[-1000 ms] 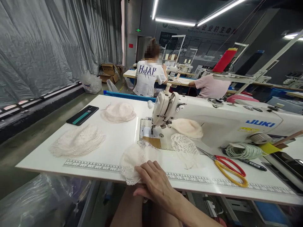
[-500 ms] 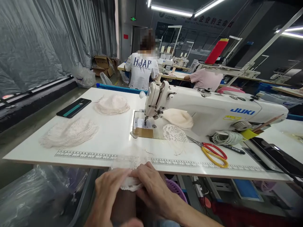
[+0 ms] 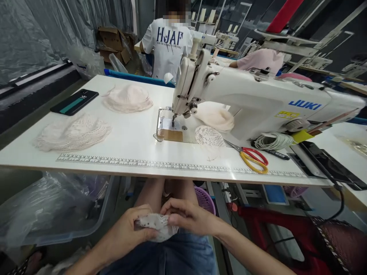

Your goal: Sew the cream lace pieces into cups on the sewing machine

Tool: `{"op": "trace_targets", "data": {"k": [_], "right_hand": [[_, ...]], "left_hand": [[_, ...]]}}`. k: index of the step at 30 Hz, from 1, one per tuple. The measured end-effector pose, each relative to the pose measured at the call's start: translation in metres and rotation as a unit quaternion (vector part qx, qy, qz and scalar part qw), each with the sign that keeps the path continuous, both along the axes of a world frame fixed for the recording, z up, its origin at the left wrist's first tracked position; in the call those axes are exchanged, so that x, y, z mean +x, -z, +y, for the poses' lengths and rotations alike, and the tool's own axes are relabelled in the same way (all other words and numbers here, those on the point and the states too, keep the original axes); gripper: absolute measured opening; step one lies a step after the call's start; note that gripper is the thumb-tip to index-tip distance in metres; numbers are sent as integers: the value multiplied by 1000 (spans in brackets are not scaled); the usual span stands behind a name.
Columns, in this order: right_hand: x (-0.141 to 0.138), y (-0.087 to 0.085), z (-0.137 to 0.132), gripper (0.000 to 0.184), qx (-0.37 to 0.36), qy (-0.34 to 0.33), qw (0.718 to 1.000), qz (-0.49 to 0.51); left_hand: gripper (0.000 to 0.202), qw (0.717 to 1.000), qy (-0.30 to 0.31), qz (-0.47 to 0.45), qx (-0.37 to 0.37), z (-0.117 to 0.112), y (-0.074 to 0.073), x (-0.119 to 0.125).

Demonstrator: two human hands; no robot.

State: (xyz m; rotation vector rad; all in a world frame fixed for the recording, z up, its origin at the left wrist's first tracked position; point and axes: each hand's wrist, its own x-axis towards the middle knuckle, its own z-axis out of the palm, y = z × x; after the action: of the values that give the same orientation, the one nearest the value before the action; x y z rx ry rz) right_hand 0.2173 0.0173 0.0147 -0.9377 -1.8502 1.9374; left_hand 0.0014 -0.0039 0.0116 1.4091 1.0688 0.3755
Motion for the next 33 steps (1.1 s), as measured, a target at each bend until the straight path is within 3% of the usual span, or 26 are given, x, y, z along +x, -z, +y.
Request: {"op": "trace_targets", "data": {"k": [4,8,12,17,24,30,33], "right_hand": [[2,22,-18,41,-46,6,998,-40],[5,41,-28,44,-109,-15,991,-80],[0,49,-32,42,-104,-60,988,-99],[-1,55,-35,40,-92,-79,983,-140],[12,70,-44,41,-31,-3,979,-200],[-4,65,-41,48,-47,-70,984,-156],[-6,62,-38,45,-35,-72,983,-165]], "left_hand": [[8,999,3,24,21,-13,9,3],[11,999,-31,6,11,-32,34,9],[10,998,-54,1,27,-51,54,19],[18,998,-51,9,43,-61,56,21],[25,997,-54,-23,44,-59,58,19],[15,997,-66,-37,32,-63,70,26],[15,997,-67,-38,27,-63,71,24]]}}
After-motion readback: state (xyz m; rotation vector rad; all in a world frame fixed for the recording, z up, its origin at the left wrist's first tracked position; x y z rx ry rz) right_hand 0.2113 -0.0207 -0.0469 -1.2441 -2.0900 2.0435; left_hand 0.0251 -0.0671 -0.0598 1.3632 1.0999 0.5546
